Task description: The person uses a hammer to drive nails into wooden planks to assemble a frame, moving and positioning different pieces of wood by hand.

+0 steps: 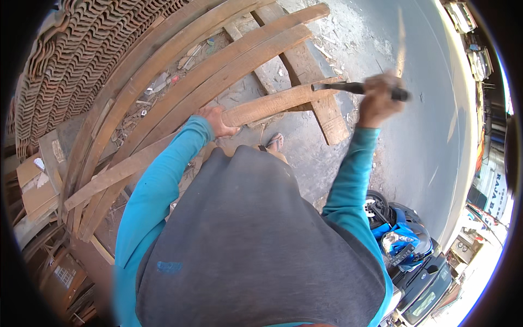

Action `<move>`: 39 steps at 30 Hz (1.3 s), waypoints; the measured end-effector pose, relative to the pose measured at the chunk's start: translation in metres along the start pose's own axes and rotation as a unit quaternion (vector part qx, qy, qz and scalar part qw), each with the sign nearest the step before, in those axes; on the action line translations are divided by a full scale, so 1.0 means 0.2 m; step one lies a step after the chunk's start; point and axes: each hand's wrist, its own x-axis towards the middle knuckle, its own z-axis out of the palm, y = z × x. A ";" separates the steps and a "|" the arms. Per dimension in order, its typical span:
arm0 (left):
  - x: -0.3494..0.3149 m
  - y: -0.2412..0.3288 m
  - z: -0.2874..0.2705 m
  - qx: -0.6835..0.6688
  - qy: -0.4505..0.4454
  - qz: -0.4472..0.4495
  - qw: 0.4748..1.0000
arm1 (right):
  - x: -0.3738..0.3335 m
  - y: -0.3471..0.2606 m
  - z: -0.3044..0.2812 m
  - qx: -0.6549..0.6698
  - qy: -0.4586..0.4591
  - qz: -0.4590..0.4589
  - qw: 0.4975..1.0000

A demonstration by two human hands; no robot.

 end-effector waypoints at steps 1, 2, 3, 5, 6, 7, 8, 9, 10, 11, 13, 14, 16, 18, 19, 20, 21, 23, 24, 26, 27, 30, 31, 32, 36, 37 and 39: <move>0.00 -0.03 0.01 0.000 0.002 0.003 1.000 | -0.05 0.03 0.03 -0.070 0.029 -0.046 0.996; -0.01 -0.08 0.03 -0.042 -0.003 0.012 0.999 | -0.07 0.04 0.06 -0.139 0.060 -0.092 0.984; -0.02 -0.09 0.03 -0.082 -0.010 0.021 0.996 | -0.07 0.04 0.07 -0.173 0.044 -0.089 0.980; -0.04 -0.10 0.04 -0.065 0.005 0.022 0.998 | -0.01 0.00 0.03 -0.105 0.024 -0.052 0.993; -0.05 -0.09 0.04 -0.053 0.025 0.013 0.998 | 0.04 0.00 -0.01 -0.030 -0.008 -0.015 0.999; -0.04 -0.07 0.02 -0.055 0.025 0.008 0.998 | 0.14 0.02 -0.13 0.044 0.003 -0.054 0.998; -0.05 -0.05 -0.01 -0.037 -0.009 -0.010 0.999 | 0.20 -0.03 -0.25 0.062 -0.004 -0.051 0.997; -0.03 -0.03 -0.02 -0.016 -0.041 -0.018 0.999 | 0.12 -0.03 -0.24 0.061 -0.003 -0.050 0.997; -0.03 -0.04 -0.03 -0.015 -0.040 -0.017 0.999 | 0.02 0.00 -0.18 -0.007 -0.041 -0.106 0.994; -0.01 -0.06 -0.01 -0.041 -0.030 -0.004 0.999 | -0.08 -0.01 -0.06 -0.063 -0.102 -0.169 0.978; 0.02 -0.06 0.01 -0.058 -0.023 0.023 0.998 | -0.29 -0.05 0.22 -0.145 -0.220 -0.310 0.914; 0.01 -0.09 0.04 -0.039 -0.004 0.015 0.999 | -0.32 -0.17 0.31 -0.104 -0.293 -0.297 0.903; -0.01 -0.08 0.04 -0.023 0.011 0.013 1.000 | -0.28 -0.18 0.29 -0.101 -0.275 -0.266 0.918; 0.03 -0.11 -0.02 -0.059 -0.058 0.013 0.996 | -0.24 -0.27 0.25 -0.074 -0.236 -0.213 0.945; 0.05 -0.13 -0.01 -0.066 -0.050 0.007 0.997 | -0.23 -0.32 0.25 -0.057 -0.239 -0.249 0.937; 0.06 -0.15 0.03 -0.061 -0.034 0.028 0.997 | -0.23 -0.37 0.25 -0.037 -0.242 -0.283 0.927; 0.04 -0.18 0.05 -0.056 -0.018 0.040 0.997 | -0.24 -0.44 0.23 -0.035 -0.276 -0.288 0.916; -0.04 -0.14 -0.01 -0.050 -0.013 0.054 0.997 | -0.29 -0.53 0.19 -0.024 -0.320 -0.295 0.900; -0.05 -0.16 0.03 -0.033 0.015 0.063 0.997 | -0.34 -0.57 0.16 -0.012 -0.308 -0.271 0.912; -0.02 -0.19 0.14 -0.001 0.087 0.107 0.990 | -0.41 -0.60 0.12 0.060 -0.279 -0.200 0.937; 0.02 -0.20 0.23 -0.016 0.160 0.145 0.976 | -0.44 -0.62 0.10 0.108 -0.263 -0.155 0.946; 0.02 -0.17 0.28 0.009 0.149 0.128 0.980 | -0.43 -0.58 0.06 0.198 -0.265 -0.080 0.940; 0.00 -0.14 0.29 0.002 0.161 0.099 0.982 | -0.39 -0.55 0.05 0.217 -0.289 -0.079 0.929; -0.04 -0.14 0.32 0.026 0.220 0.079 0.972 | -0.39 -0.49 0.05 0.232 -0.306 -0.076 0.920; -0.22 -0.08 0.46 0.000 0.447 0.041 0.893 | -0.42 -0.33 0.18 0.212 -0.349 -0.062 0.911; -0.30 -0.06 0.47 -0.031 0.481 0.011 0.876 | -0.44 -0.27 0.24 0.172 -0.361 -0.075 0.913; -0.47 -0.06 0.48 -0.063 0.535 -0.003 0.843 | -0.42 -0.23 0.28 0.177 -0.335 -0.065 0.923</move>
